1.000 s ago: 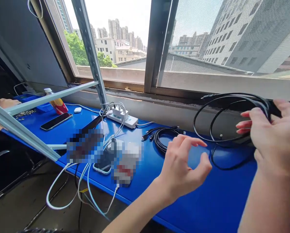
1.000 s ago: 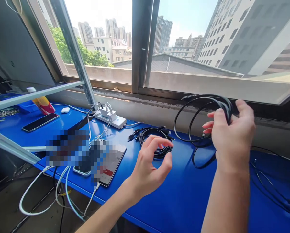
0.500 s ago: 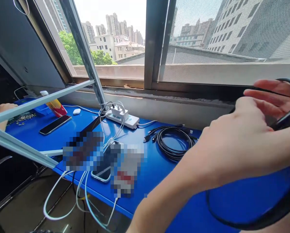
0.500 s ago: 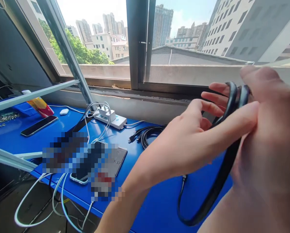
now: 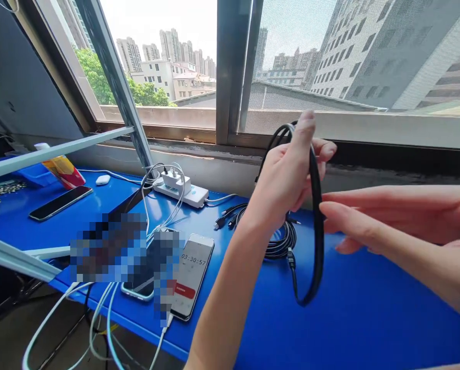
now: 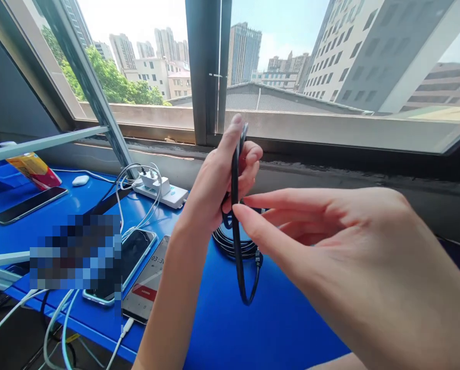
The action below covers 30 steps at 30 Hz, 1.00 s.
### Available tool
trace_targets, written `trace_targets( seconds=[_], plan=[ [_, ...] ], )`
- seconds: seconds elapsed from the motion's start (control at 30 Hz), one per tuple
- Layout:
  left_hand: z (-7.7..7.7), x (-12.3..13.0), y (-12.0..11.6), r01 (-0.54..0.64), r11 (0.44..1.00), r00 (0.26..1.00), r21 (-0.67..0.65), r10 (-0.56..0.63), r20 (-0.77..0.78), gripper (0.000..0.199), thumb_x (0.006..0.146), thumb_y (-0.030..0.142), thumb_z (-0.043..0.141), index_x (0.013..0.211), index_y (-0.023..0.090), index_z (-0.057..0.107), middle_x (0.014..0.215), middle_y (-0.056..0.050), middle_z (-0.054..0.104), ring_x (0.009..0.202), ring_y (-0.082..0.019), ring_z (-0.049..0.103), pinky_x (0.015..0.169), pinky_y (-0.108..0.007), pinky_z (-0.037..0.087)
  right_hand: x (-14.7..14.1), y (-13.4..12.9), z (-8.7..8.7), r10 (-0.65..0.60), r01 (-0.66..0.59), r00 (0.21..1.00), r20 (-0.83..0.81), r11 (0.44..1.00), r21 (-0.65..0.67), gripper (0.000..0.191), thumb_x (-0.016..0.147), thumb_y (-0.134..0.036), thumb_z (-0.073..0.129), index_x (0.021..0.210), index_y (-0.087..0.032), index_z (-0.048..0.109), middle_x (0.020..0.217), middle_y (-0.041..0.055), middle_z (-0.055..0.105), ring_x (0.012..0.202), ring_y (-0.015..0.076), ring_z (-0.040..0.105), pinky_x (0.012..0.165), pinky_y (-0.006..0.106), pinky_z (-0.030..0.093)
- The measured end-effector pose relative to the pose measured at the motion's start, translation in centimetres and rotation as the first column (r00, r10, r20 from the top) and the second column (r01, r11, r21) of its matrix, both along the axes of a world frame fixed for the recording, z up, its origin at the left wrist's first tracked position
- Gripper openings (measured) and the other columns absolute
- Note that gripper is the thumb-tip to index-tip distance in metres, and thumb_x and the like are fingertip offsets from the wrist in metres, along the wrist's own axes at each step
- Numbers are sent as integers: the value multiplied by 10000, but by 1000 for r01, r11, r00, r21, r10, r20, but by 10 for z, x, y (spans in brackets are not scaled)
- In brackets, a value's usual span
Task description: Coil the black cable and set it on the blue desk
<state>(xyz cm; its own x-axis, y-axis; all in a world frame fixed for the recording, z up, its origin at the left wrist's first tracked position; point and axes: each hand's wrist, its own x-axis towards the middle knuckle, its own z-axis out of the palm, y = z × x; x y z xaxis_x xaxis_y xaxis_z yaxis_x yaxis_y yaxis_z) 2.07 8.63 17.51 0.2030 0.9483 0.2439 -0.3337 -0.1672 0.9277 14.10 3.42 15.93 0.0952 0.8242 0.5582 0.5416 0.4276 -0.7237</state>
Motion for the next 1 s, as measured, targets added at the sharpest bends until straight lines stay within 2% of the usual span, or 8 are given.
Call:
trace_targets(
  seconds=[0.13,0.3,0.47,0.6,0.7,0.8,0.9,1.0],
  plan=[
    [1,4,1,-78,993,993,-86,85,76,505,829,622,420,614,167,465,463,71,262,335,5,253,332,-122,246,-16,-6,11,157,-168,979,130,983,78,187,706,-461,659,691,-286,721,616,-41,683,465,169,629,301,209,468],
    [5,5,-8,-61,997,998,37,61,16,621,841,672,287,533,160,454,413,54,254,327,-12,250,318,-142,202,-18,-12,18,221,-224,970,105,974,23,206,764,-447,603,721,-256,667,591,-42,659,441,142,607,335,198,468],
    [9,-18,-13,-152,982,976,115,168,-137,506,828,522,495,484,150,490,377,67,268,303,-1,233,325,-139,185,0,-13,24,-3,61,953,-302,981,183,185,740,-440,645,828,-279,674,659,-16,668,365,94,510,319,207,423],
    [11,-40,-9,-335,938,941,93,327,90,478,806,403,554,425,182,370,360,76,231,290,-13,209,296,-159,157,12,-10,36,-124,266,714,-689,958,103,86,647,-325,657,732,-319,672,763,9,669,388,97,455,314,257,326],
    [12,-49,-4,-440,898,851,23,409,330,459,841,366,455,434,200,323,369,68,229,284,-33,203,279,-183,160,23,-8,41,-132,322,523,-842,945,52,115,644,-270,591,550,-335,604,929,-42,664,403,81,389,326,281,241],
    [12,-49,2,-586,805,695,-86,555,458,374,823,289,433,472,196,345,393,71,275,290,-30,229,298,-176,183,36,-8,36,-81,344,574,-815,927,150,256,759,-326,527,545,-426,625,983,-172,632,411,88,361,342,295,210],
    [10,-46,7,-732,659,520,-172,704,484,266,774,270,419,527,182,459,404,77,338,293,-27,295,323,-167,210,42,-8,31,-57,362,621,-781,905,222,305,809,-384,492,571,-508,636,923,-200,621,405,94,355,342,301,201],
    [7,-47,11,-811,551,409,-199,776,480,240,725,284,396,554,173,523,400,71,391,301,-46,374,337,-174,242,34,-7,34,-113,417,509,-854,900,130,253,765,-357,511,560,-452,623,862,-126,632,394,88,366,330,307,224]
  ],
)
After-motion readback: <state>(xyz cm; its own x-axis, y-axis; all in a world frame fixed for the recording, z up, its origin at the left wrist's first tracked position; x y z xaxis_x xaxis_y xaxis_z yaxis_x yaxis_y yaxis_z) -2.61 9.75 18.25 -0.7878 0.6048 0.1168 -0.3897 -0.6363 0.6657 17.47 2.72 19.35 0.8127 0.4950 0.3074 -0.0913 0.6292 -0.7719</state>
